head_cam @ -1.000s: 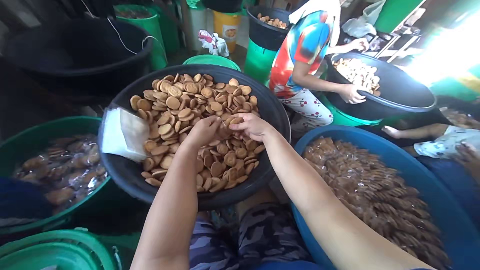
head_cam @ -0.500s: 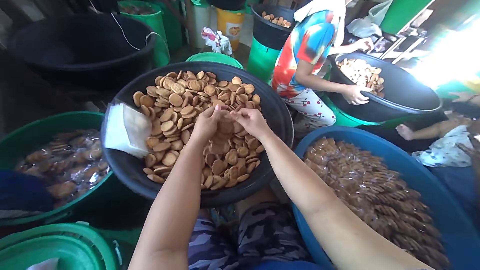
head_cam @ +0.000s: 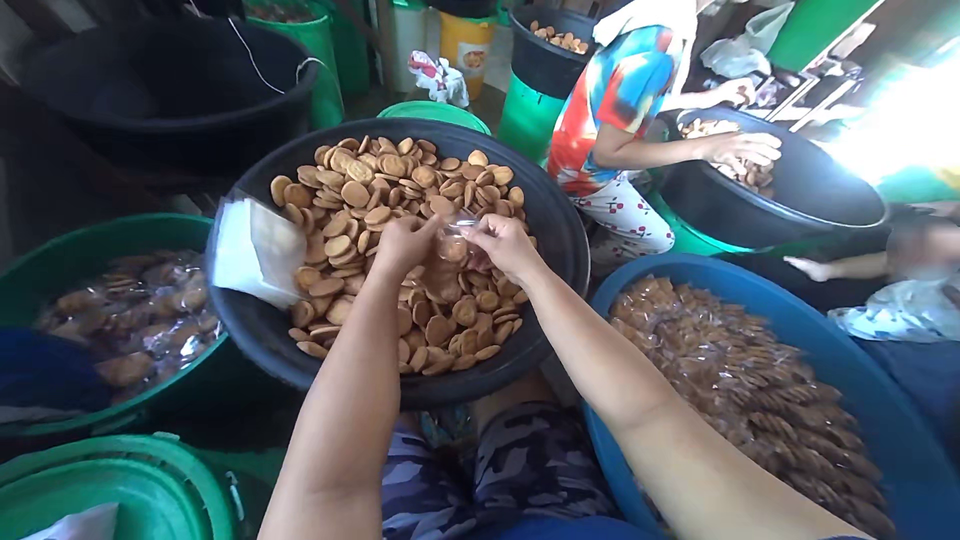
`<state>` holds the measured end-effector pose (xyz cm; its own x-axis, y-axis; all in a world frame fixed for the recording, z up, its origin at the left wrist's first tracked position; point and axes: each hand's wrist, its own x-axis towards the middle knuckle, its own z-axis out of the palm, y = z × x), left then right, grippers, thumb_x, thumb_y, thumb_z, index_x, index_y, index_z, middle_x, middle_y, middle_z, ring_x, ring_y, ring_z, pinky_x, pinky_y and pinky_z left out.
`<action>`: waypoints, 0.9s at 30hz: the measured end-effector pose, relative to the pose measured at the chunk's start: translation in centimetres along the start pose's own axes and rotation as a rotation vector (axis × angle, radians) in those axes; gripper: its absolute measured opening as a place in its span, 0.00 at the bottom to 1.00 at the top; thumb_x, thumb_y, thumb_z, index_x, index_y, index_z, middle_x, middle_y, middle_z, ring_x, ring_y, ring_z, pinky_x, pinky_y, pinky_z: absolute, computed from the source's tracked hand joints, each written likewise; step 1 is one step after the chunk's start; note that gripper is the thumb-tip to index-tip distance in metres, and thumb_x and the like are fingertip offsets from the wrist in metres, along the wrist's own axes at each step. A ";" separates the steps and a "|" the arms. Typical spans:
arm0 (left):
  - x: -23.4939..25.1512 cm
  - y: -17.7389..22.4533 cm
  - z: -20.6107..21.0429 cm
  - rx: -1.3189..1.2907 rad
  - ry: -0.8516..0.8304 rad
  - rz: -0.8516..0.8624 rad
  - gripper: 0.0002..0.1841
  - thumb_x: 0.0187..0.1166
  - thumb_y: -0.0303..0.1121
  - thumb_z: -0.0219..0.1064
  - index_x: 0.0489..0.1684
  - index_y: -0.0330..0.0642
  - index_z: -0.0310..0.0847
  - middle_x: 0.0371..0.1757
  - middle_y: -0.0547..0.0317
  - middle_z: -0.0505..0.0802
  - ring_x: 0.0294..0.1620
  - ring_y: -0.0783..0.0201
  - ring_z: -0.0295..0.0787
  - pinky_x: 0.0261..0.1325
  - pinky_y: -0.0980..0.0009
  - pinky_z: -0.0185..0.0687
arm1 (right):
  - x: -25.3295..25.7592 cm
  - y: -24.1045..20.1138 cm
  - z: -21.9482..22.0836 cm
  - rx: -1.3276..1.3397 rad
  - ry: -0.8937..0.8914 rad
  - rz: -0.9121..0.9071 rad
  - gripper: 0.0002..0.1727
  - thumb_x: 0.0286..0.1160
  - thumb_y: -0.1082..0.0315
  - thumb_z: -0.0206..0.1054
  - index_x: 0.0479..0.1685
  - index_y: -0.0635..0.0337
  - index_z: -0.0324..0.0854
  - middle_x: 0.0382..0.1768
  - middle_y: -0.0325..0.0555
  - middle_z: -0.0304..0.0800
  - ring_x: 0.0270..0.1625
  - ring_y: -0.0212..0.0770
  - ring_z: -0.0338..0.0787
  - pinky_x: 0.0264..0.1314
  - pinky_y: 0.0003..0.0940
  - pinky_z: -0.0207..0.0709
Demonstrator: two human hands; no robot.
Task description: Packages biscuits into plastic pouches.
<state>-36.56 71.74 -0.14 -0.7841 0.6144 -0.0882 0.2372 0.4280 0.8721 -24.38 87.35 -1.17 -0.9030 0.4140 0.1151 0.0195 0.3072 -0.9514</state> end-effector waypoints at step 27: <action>-2.2 2.8 2.0 -0.825 0.099 -0.132 0.31 0.93 0.61 0.28 0.50 0.56 0.77 0.40 0.71 0.91 0.42 0.68 0.90 0.51 0.64 0.88 | -17.2 2.7 -16.2 0.185 0.543 -0.094 0.28 0.80 0.70 0.67 0.80 0.65 0.69 0.67 0.56 0.83 0.60 0.51 0.92 0.60 0.50 0.92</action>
<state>-32.99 72.87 1.56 -0.8317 0.5160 -0.2051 -0.3253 -0.1534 0.9331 -1.81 94.96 -1.06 -0.5467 0.7875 0.2847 -0.1697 0.2288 -0.9586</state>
